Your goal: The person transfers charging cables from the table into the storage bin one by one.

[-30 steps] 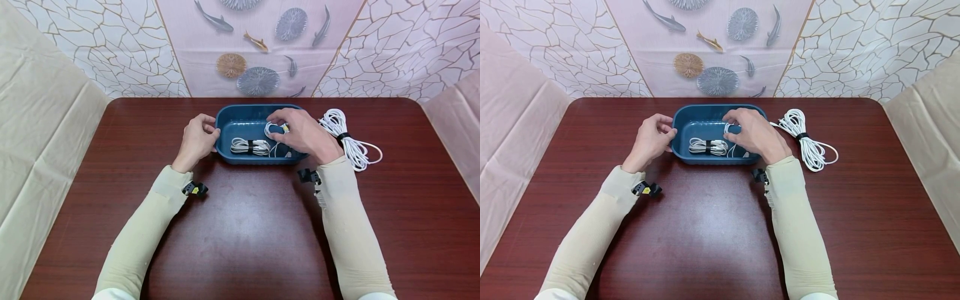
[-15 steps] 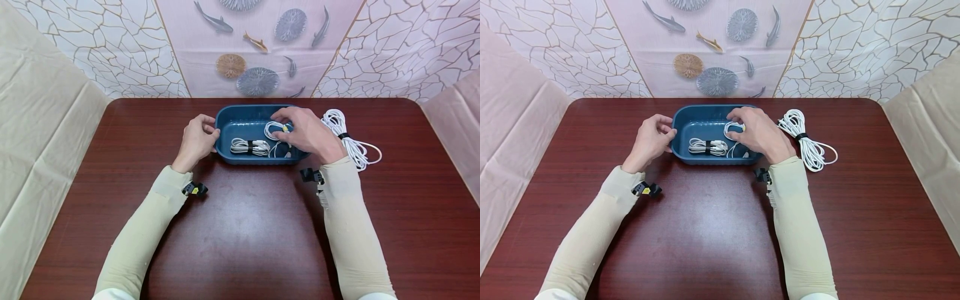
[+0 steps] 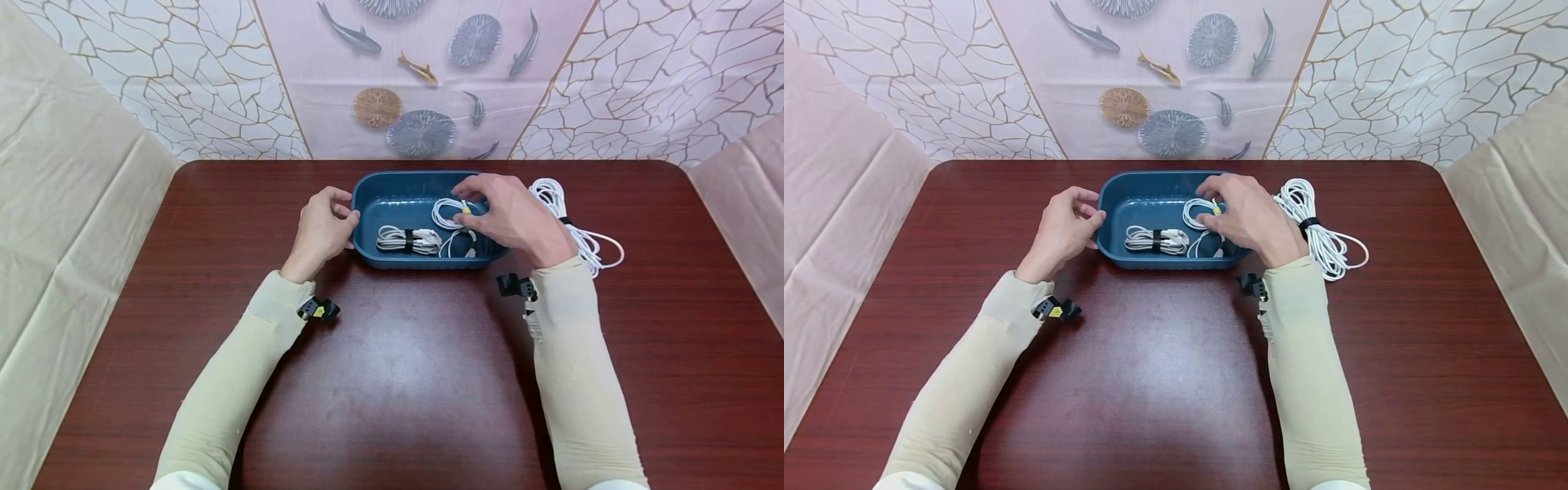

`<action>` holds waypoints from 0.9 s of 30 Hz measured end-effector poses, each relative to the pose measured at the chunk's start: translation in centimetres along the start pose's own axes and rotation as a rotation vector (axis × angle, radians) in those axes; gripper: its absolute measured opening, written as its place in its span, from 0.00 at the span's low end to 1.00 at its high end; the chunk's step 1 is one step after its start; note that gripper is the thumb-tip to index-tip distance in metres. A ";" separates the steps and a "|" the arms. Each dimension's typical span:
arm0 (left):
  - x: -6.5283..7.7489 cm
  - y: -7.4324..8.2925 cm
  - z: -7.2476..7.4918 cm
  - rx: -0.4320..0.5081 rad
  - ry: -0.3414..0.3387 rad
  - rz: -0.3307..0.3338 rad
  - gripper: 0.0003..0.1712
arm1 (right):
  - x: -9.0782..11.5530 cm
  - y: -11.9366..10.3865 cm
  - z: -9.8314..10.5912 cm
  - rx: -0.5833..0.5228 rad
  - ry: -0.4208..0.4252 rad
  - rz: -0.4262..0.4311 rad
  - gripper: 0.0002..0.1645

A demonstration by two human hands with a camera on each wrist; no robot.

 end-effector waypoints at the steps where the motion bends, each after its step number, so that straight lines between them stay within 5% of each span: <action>1: 0.0 0.0 0.0 0.000 0.001 0.000 0.19 | 0.0 0.1 0.0 -0.001 0.000 -0.004 0.26; 27: 0.0 0.1 -0.1 0.009 0.000 -0.002 0.19 | 1.3 1.2 1.3 -0.014 0.035 -0.044 0.26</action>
Point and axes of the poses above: each hand's wrist, its own x-axis away from the middle knuckle, its own z-axis out of the back of the hand, y = z × x, the point moved 10 cm from there along -x, towards the middle knuckle, and after that the axes turned 13 degrees about -y, right-handed, at the moved point
